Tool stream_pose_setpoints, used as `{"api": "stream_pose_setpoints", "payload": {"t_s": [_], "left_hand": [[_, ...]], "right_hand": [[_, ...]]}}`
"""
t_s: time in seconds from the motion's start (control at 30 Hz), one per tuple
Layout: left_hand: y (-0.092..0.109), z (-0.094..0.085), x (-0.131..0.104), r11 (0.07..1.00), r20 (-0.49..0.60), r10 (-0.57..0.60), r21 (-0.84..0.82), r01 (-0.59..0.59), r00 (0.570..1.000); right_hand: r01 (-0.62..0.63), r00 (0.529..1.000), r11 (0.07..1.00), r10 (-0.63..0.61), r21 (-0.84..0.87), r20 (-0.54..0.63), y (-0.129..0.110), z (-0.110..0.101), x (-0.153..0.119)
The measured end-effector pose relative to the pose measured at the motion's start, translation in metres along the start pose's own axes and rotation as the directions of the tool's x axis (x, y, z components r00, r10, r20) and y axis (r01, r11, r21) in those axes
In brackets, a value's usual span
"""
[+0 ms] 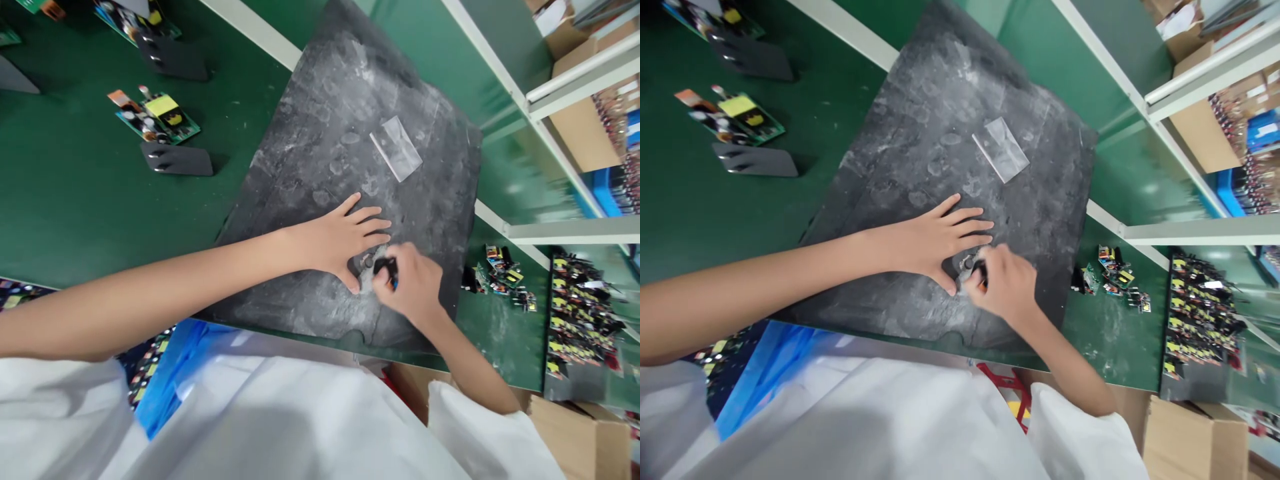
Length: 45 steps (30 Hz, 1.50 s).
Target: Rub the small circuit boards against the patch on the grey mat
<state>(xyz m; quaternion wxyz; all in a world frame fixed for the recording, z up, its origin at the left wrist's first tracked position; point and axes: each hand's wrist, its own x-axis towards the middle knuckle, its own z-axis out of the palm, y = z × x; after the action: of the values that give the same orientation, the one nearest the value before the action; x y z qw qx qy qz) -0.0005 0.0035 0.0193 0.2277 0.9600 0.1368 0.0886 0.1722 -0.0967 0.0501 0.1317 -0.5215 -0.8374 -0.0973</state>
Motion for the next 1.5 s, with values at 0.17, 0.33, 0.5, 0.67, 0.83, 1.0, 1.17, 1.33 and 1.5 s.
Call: {"api": "stream_pose_setpoints", "payload": {"t_s": [0.17,0.33,0.5,0.67,0.83,1.0,1.17,1.33,1.5], "left_hand": [[-0.0003,0.0008,0.0002,1.000,-0.015,0.014,-0.003,-0.014,1.000],[-0.0006,0.0007,0.0003,1.000,-0.012,0.006,-0.007,-0.006,1.000],[-0.0002,0.0021,0.0000,1.000,-0.023,0.015,-0.005,-0.015,1.000],[0.0001,0.0014,0.0003,1.000,-0.012,0.002,-0.003,-0.002,1.000],[0.0007,-0.0006,-0.0002,1.000,-0.012,0.006,-0.003,-0.006,1.000],[0.0005,0.0011,-0.0003,1.000,-0.011,0.004,-0.002,-0.004,1.000],[0.0014,0.0003,0.0001,1.000,-0.018,0.003,0.001,-0.003,1.000],[0.0011,0.0005,-0.0005,1.000,-0.012,0.001,-0.014,-0.002,1.000],[0.0020,0.0000,-0.0009,1.000,-0.014,0.000,-0.009,0.000,1.000]], "right_hand": [[0.022,0.998,0.999,-0.023,0.034,0.052,-0.0039,-0.0002,0.0001],[-0.027,1.000,1.000,0.026,-0.013,-0.014,-0.0042,-0.0012,0.0011],[0.060,0.996,0.997,-0.063,0.051,0.061,-0.0075,-0.0017,-0.0013],[-0.045,0.999,0.999,0.045,0.000,-0.023,-0.0045,0.0001,-0.0001],[0.073,0.996,0.996,-0.076,0.054,0.054,-0.0037,0.0005,0.0008],[-0.093,0.996,0.996,0.093,-0.008,-0.002,0.0016,0.0010,0.0021],[0.062,0.996,0.997,-0.065,0.051,0.057,-0.0039,-0.0012,0.0007],[-0.019,1.000,1.000,0.019,0.013,0.024,-0.0042,-0.0007,0.0011],[0.022,0.999,1.000,-0.022,-0.012,0.029,-0.0008,-0.0001,0.0008]]}}
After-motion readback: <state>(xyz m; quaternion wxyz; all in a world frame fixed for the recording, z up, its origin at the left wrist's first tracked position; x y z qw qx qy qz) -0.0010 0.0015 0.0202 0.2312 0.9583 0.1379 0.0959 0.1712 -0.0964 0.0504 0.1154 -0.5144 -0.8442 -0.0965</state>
